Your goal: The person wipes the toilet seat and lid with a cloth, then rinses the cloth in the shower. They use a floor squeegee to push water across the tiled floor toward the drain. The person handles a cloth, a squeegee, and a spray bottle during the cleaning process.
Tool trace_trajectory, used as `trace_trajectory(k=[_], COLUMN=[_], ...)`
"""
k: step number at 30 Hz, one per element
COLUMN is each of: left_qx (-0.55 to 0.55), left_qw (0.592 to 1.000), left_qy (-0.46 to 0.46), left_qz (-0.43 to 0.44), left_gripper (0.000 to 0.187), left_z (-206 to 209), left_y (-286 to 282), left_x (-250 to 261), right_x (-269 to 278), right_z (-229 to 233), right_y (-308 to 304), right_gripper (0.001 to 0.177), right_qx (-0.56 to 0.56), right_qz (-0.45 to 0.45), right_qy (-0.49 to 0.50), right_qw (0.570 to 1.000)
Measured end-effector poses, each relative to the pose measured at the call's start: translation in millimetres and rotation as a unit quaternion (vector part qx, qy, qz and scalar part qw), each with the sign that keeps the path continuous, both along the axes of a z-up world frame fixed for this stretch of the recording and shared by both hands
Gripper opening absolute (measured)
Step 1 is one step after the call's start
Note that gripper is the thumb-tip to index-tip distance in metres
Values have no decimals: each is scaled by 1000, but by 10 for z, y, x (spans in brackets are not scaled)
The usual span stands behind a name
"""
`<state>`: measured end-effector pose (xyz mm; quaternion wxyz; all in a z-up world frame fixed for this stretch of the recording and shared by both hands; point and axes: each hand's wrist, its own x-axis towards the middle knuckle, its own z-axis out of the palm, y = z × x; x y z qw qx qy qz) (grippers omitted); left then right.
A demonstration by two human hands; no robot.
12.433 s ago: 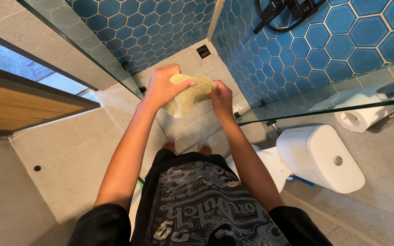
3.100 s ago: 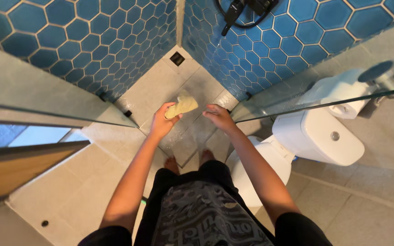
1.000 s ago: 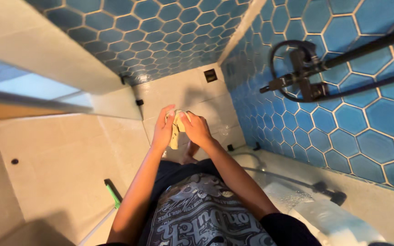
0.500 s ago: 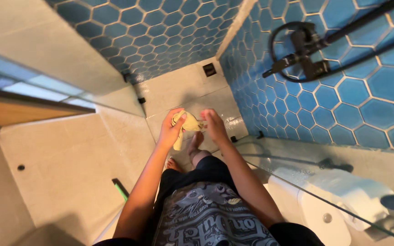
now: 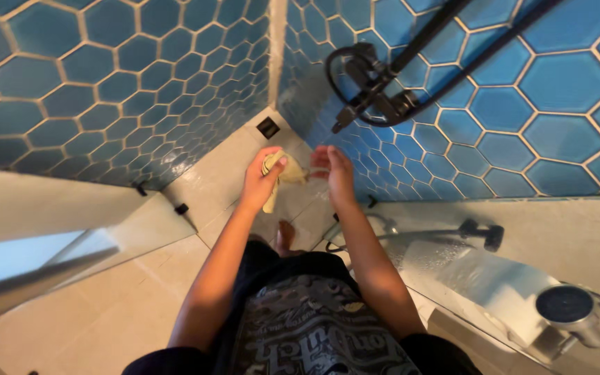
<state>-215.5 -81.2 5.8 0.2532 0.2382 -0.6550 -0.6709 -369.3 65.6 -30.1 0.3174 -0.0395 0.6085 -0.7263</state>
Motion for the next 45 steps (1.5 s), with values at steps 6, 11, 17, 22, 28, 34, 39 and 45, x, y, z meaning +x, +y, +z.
trace_trajectory(k=[6,11,17,22,28,34,39,45], left_qx=[63,-11,61,36,12,51,34,71], left_qw=[994,996,990,991,990,986,989,985], left_qy=[-68,-10,-79,-14,-32,-73,-67,-102], left_qz=[-57,-88,-104,-131,-139,-140,-130,-116], left_gripper=[31,30,36,36,36,36,36,36], left_z=[44,-40,-129,-190,-166,-122,-98,-33], left_y=[-147,-343,-573,-680,-670,-651,-647,-635], left_x=[-586,-977,-1107,-1182,-1206,-1145,-1073,-1000], right_x=[-603,-1152,-1316,-1246,-1214,-1194,-1247,-1257], right_z=[385,526,417,423,571,596,569,622], right_y=[-88,-222,-233,-194,-202,-255,-372,-424], right_gripper=[55,57,45,47,48,44,38,41], right_qx=[-147,-122,-127,-211,-188,-128,-7,50], right_qz=[-61,-90,-109,-68,-70,-105,-183,-202], right_qy=[-93,-144,-146,-134,-144,-136,-81,-59], right_qw=[983,978,975,966,969,977,980,976])
